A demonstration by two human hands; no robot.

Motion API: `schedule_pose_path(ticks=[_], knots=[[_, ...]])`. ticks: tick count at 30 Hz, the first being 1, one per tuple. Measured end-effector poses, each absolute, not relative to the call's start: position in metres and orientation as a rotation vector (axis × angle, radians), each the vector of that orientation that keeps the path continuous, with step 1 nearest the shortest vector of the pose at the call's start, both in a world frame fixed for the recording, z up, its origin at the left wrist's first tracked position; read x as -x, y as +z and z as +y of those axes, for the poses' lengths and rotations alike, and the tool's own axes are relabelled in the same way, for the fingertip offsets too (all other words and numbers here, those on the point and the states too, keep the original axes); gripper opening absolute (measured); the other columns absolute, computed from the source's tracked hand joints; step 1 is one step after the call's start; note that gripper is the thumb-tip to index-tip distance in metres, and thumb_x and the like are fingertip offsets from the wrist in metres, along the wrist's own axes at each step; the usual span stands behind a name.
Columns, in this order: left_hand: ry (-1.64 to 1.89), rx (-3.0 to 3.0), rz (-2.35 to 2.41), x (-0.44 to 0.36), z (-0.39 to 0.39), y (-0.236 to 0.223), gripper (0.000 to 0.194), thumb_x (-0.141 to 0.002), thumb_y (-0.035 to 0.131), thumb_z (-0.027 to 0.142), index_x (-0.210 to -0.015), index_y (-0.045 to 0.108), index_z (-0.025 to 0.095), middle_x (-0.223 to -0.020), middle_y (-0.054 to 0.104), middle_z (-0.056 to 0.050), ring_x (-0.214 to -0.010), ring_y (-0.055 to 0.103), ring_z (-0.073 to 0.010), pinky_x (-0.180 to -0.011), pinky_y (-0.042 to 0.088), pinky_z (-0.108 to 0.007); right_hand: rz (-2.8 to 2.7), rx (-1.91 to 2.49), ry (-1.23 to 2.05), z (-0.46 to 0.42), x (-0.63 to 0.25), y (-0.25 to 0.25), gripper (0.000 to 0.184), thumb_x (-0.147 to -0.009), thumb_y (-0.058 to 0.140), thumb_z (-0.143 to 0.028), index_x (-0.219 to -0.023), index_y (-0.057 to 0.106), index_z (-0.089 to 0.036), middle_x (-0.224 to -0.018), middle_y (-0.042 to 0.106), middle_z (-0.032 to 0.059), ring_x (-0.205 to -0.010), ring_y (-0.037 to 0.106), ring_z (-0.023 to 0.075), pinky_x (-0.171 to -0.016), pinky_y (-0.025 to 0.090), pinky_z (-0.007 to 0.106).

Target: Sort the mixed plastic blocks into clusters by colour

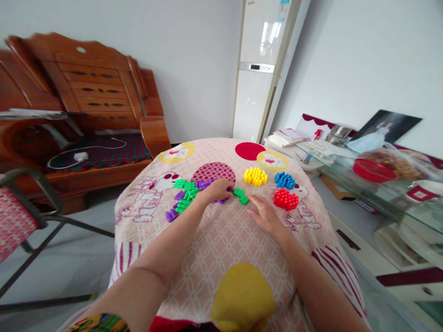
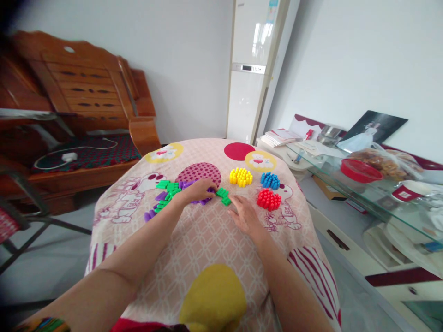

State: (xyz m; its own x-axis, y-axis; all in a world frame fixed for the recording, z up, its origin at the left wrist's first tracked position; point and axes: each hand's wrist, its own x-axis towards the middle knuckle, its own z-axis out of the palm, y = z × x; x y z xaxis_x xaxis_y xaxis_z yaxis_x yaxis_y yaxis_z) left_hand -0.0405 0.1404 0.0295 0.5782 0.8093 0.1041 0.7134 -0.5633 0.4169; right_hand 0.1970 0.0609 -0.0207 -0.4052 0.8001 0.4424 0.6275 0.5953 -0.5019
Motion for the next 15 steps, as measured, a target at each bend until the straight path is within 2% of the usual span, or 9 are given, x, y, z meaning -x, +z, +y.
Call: schedule_pose_path(ticks=[3, 6, 12, 15], knots=[[0.394, -2.391, 1.07, 0.057, 0.128, 0.04, 0.018, -0.071, 0.068, 0.019, -0.087, 0.077, 0.022, -0.089, 0.077, -0.001, -0.085, 0.068, -0.0178, -0.082, 0.049, -0.025, -2.179, 1.097, 0.387, 0.06, -0.199, -0.023, 0.052, -0.09, 0.057, -0.024, -0.142, 0.056, -0.023, -0.135, 0.063, 0.0137, -0.126, 0.057, 0.0282, -0.11, 0.044, 0.051], [0.546, -2.32, 1.145, 0.071, 0.124, 0.05, 0.02, -0.079, 0.063, 0.026, -0.091, 0.078, 0.021, -0.092, 0.077, -0.001, -0.088, 0.068, -0.0176, -0.086, 0.049, -0.025, -2.179, 1.096, 0.407, 0.062, -0.199, -0.021, 0.05, -0.091, 0.058, -0.026, -0.141, 0.057, -0.022, -0.136, 0.062, 0.0138, -0.127, 0.057, 0.0289, -0.11, 0.044, 0.053], [0.85, -2.118, 1.978, 0.118, 0.134, 0.049, 0.029, -0.084, 0.055, 0.023, -0.104, 0.076, 0.018, -0.107, 0.075, -0.009, -0.101, 0.067, -0.0246, -0.094, 0.049, -0.033, -2.222, 1.062, 0.436, 0.082, -0.194, -0.009, 0.046, -0.093, 0.055, -0.03, -0.138, 0.059, -0.021, -0.134, 0.064, 0.0141, -0.125, 0.059, 0.0284, -0.109, 0.045, 0.051], [0.819, -1.931, 2.275, 0.149, 0.136, 0.04, 0.034, -0.086, 0.052, 0.024, -0.111, 0.074, 0.017, -0.11, 0.074, -0.012, -0.103, 0.067, -0.0282, -0.094, 0.049, -0.037, -2.257, 1.065, 0.453, 0.098, -0.188, -0.013, 0.044, -0.092, 0.053, -0.03, -0.134, 0.062, -0.018, -0.13, 0.067, 0.0152, -0.122, 0.061, 0.0288, -0.107, 0.046, 0.051]])
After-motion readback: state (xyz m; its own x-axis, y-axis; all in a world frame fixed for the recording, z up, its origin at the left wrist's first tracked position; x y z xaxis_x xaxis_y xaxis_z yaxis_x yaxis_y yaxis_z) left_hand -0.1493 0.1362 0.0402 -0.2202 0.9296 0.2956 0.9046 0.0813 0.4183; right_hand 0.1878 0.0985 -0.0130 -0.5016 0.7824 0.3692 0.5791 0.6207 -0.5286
